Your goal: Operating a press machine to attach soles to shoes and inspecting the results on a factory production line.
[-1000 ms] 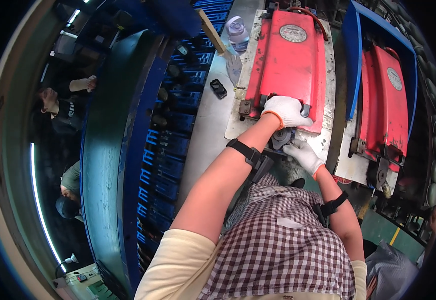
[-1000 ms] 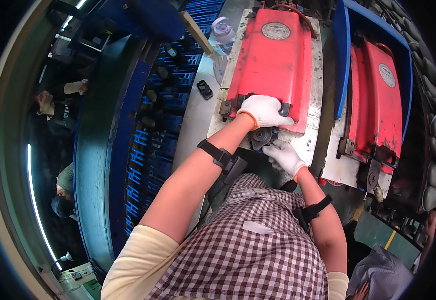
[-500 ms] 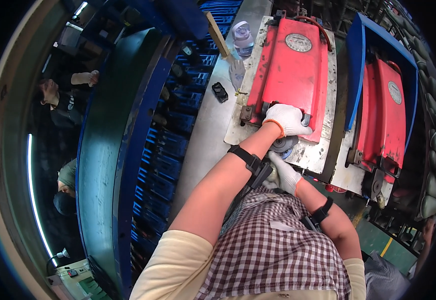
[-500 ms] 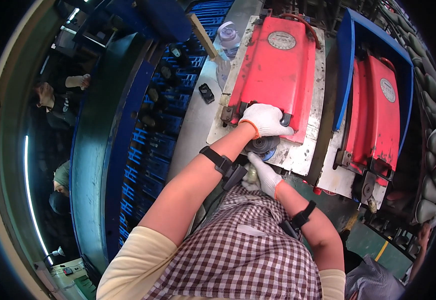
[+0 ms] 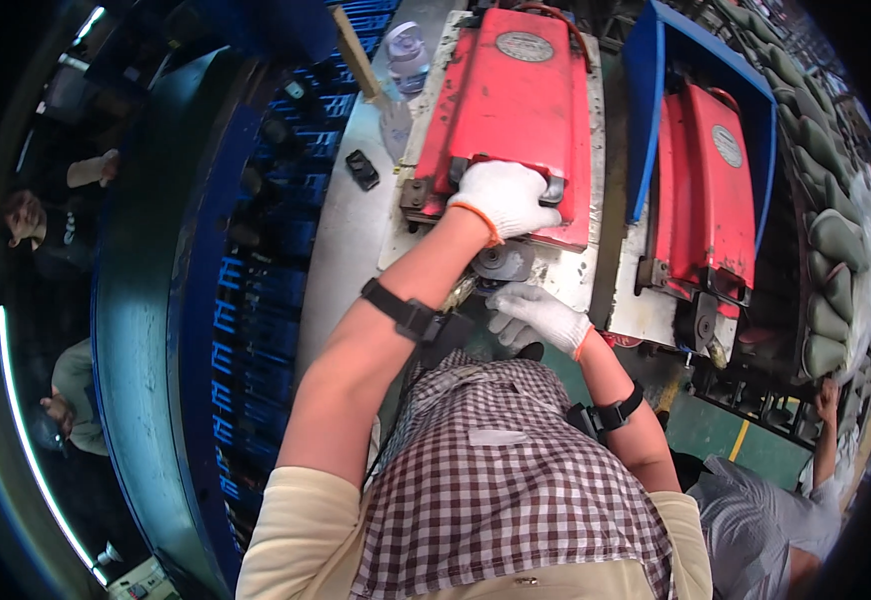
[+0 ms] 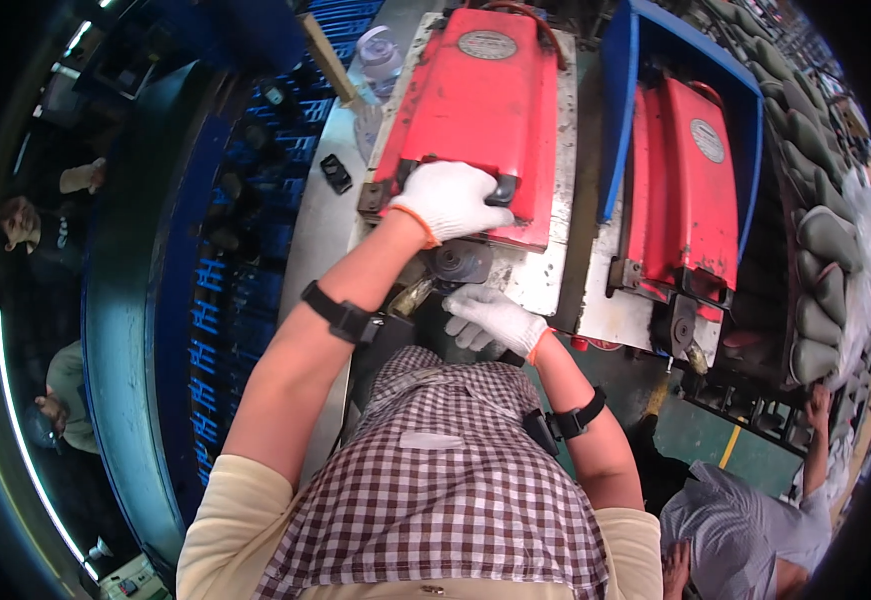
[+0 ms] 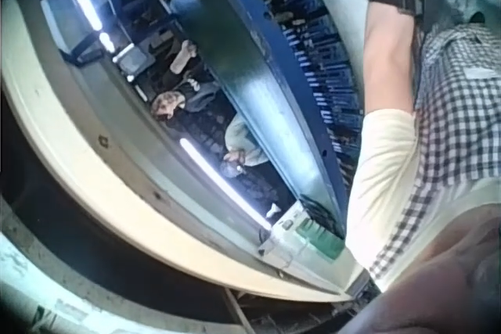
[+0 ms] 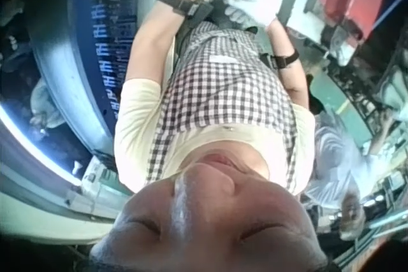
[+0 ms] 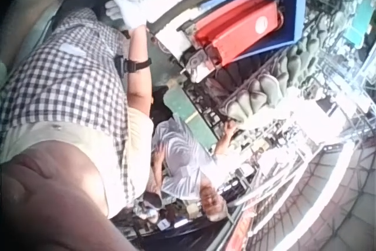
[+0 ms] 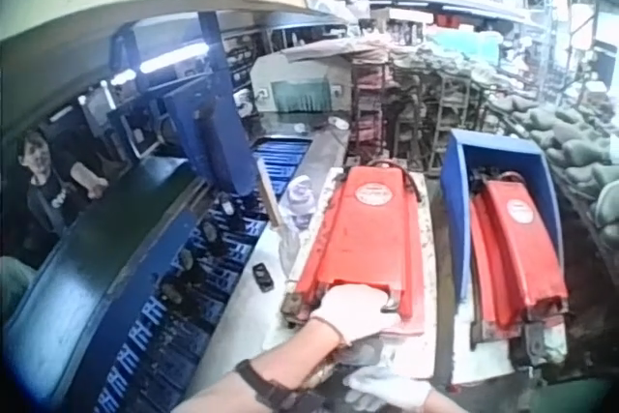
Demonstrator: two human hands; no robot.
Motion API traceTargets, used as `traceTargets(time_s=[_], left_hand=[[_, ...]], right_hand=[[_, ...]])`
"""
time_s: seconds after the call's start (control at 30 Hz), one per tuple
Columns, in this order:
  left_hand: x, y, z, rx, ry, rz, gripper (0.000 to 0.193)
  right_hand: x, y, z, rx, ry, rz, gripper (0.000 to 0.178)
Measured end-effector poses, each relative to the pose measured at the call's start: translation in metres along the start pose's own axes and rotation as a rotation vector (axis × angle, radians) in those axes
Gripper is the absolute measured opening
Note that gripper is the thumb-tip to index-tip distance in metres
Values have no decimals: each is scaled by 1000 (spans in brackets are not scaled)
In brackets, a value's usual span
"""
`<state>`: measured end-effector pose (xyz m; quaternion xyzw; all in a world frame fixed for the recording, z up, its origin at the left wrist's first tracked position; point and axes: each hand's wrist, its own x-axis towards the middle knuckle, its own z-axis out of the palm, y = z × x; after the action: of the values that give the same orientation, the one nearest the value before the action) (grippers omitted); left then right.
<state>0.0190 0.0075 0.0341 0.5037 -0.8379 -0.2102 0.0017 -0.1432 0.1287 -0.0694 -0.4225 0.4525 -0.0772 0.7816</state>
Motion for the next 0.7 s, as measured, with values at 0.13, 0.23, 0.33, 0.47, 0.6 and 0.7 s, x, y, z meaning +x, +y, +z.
traceTargets(time_s=[0.13,0.23,0.33,0.47,0.6,0.7], left_hand=[[-3,11,-55,37,290,132,47],[4,10,-90,161,700,312,33],[5,15,-125,43,889,408,51],[23,4,-132,187,1294,517,62],[6,3,-119,96,1277,626,41],[-63,-51,-61,-230,1011,541,48]], right_hand=[[-12,-9,-19,-82,197,-143,41],[9,-39,-28,-430,588,-533,39],[45,-87,-33,-607,899,-504,63],[131,-122,-44,-949,1116,-275,110],[201,-96,-82,-905,1225,-395,109],[163,-126,-62,-743,1112,-147,106]])
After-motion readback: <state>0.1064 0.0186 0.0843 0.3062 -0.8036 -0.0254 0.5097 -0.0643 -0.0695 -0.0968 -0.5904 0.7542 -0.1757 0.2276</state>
